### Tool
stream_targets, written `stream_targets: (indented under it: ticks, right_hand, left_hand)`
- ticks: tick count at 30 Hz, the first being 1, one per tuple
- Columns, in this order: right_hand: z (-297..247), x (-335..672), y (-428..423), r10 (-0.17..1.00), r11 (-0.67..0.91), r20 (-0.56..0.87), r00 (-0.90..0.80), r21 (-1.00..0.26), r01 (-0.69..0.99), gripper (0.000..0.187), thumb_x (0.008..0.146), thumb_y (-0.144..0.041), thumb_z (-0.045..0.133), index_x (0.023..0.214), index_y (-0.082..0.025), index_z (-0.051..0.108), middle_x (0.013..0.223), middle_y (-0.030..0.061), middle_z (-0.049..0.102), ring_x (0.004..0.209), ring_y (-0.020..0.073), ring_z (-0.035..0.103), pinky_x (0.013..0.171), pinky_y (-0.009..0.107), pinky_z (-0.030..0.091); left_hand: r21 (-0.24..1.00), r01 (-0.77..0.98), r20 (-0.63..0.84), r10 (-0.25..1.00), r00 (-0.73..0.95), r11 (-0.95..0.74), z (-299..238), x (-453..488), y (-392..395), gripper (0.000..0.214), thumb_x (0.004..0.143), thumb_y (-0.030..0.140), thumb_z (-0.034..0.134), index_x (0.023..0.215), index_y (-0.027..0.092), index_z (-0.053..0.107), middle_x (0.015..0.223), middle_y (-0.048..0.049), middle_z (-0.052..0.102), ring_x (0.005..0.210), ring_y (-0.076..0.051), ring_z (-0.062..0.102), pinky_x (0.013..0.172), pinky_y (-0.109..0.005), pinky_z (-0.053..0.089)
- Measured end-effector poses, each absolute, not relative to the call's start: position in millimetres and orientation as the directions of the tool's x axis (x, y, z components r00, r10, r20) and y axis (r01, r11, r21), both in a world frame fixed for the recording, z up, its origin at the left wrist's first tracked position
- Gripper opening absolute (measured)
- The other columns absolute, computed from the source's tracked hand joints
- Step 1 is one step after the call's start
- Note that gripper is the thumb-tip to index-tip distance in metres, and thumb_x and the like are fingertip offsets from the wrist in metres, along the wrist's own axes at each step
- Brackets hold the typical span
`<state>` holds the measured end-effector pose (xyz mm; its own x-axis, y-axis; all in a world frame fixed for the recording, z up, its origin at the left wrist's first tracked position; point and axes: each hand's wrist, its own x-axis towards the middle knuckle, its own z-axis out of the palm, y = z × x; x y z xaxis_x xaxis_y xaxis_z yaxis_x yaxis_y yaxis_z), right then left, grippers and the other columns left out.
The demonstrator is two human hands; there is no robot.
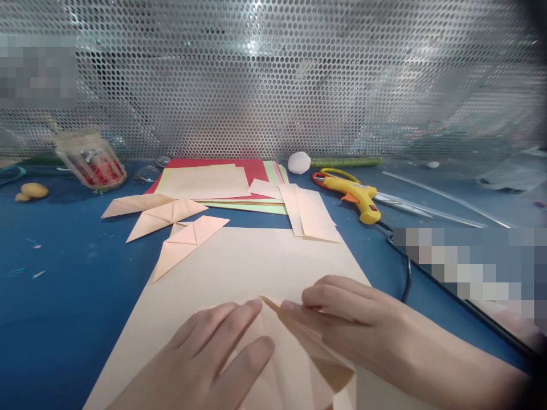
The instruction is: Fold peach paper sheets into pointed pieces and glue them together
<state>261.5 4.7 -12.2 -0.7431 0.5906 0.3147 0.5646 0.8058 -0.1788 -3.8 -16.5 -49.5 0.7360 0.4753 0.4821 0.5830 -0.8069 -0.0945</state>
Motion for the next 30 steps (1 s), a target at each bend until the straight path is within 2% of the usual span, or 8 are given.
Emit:
stream_targets:
  ticks: [3,5,9,12,16,19,25,30]
  right_hand:
    - [-6,261,8,0.495,0.868,0.397,-0.773,-0.189,0.459,0.046,0.11,-0.014,0.024,0.11,-0.011,0.069,0.105,0.0102,0.075,0.095,0.0169,0.07,0.087,0.024,0.057]
    - [-3,262,9,0.442,0.895,0.43,-0.787,-0.156,0.418,0.045,0.109,-0.013,0.024,0.117,-0.007,0.068,0.116,0.0124,0.075,0.107,0.0175,0.069,0.097,0.025,0.056]
    - [4,263,11,0.39,0.917,0.316,-0.865,-0.047,0.397,0.051,0.109,-0.012,0.02,0.12,-0.007,0.069,0.118,0.0125,0.076,0.118,0.016,0.067,0.105,0.025,0.053]
    - [7,263,11,0.36,0.926,0.291,-0.886,0.003,0.377,0.054,0.109,-0.011,0.017,0.121,-0.009,0.07,0.12,0.0116,0.076,0.121,0.0155,0.066,0.11,0.026,0.048]
    - [7,262,13,0.344,0.934,0.299,-0.89,-0.008,0.358,0.049,0.109,-0.01,0.021,0.123,-0.007,0.069,0.128,0.0102,0.072,0.124,0.0149,0.063,0.115,0.025,0.04]
    - [8,262,15,0.351,0.931,0.313,-0.883,-0.013,0.366,0.048,0.109,-0.011,0.023,0.122,-0.007,0.069,0.128,0.008,0.072,0.124,0.014,0.063,0.116,0.023,0.036]
    - [9,264,15,0.34,0.936,0.298,-0.892,-0.016,0.352,0.046,0.109,-0.009,0.024,0.124,-0.006,0.067,0.129,0.0102,0.071,0.127,0.0144,0.061,0.117,0.023,0.033]
    - [-7,269,16,0.392,0.92,0.348,-0.851,-0.148,0.363,0.045,0.11,-0.014,0.022,0.127,-0.007,0.064,0.132,0.0115,0.07,0.134,0.0093,0.053,0.12,0.02,0.027]
  left_hand:
    - [-0.145,0.588,0.456,0.474,0.753,-0.795,-49,-4,-17,0.047,0.097,0.006,0.031,0.136,0.017,0.054,0.139,-0.0065,0.06,0.12,-0.023,0.052,0.102,-0.036,0.041]
    - [-0.172,0.584,0.446,0.466,0.764,-0.793,-47,-4,-17,0.048,0.096,0.007,0.033,0.14,0.016,0.052,0.142,-0.0061,0.058,0.12,-0.023,0.052,0.101,-0.034,0.041]
    - [-0.209,0.576,0.408,0.465,0.786,-0.79,-43,-3,-17,0.042,0.099,0.018,0.043,0.14,0.018,0.054,0.147,-0.0035,0.056,0.119,-0.022,0.052,0.098,-0.03,0.042]
    - [-0.215,0.57,0.406,0.458,0.791,-0.793,-43,-2,-15,0.041,0.101,0.018,0.042,0.14,0.017,0.054,0.145,-0.0037,0.057,0.12,-0.022,0.051,0.098,-0.031,0.04]
    - [-0.205,0.575,0.438,0.451,0.778,-0.792,-42,-1,-15,0.039,0.103,0.014,0.036,0.137,0.016,0.055,0.139,-0.0025,0.062,0.118,-0.021,0.052,0.099,-0.032,0.036]
    - [-0.195,0.574,0.401,0.469,0.787,-0.796,-36,-1,-16,0.039,0.105,0.013,0.03,0.136,0.017,0.054,0.136,-0.0011,0.065,0.119,-0.02,0.051,0.1,-0.032,0.034]
    - [-0.194,0.56,0.342,0.48,0.808,-0.805,-29,-2,-16,0.044,0.107,0.01,0.022,0.139,0.016,0.051,0.141,-0.0002,0.061,0.12,-0.019,0.051,0.097,-0.032,0.035]
    - [-0.181,0.571,0.423,0.461,0.78,-0.801,-39,-2,-14,0.045,0.107,0.01,0.02,0.134,0.017,0.055,0.138,-0.0011,0.063,0.116,-0.02,0.053,0.094,-0.033,0.035]
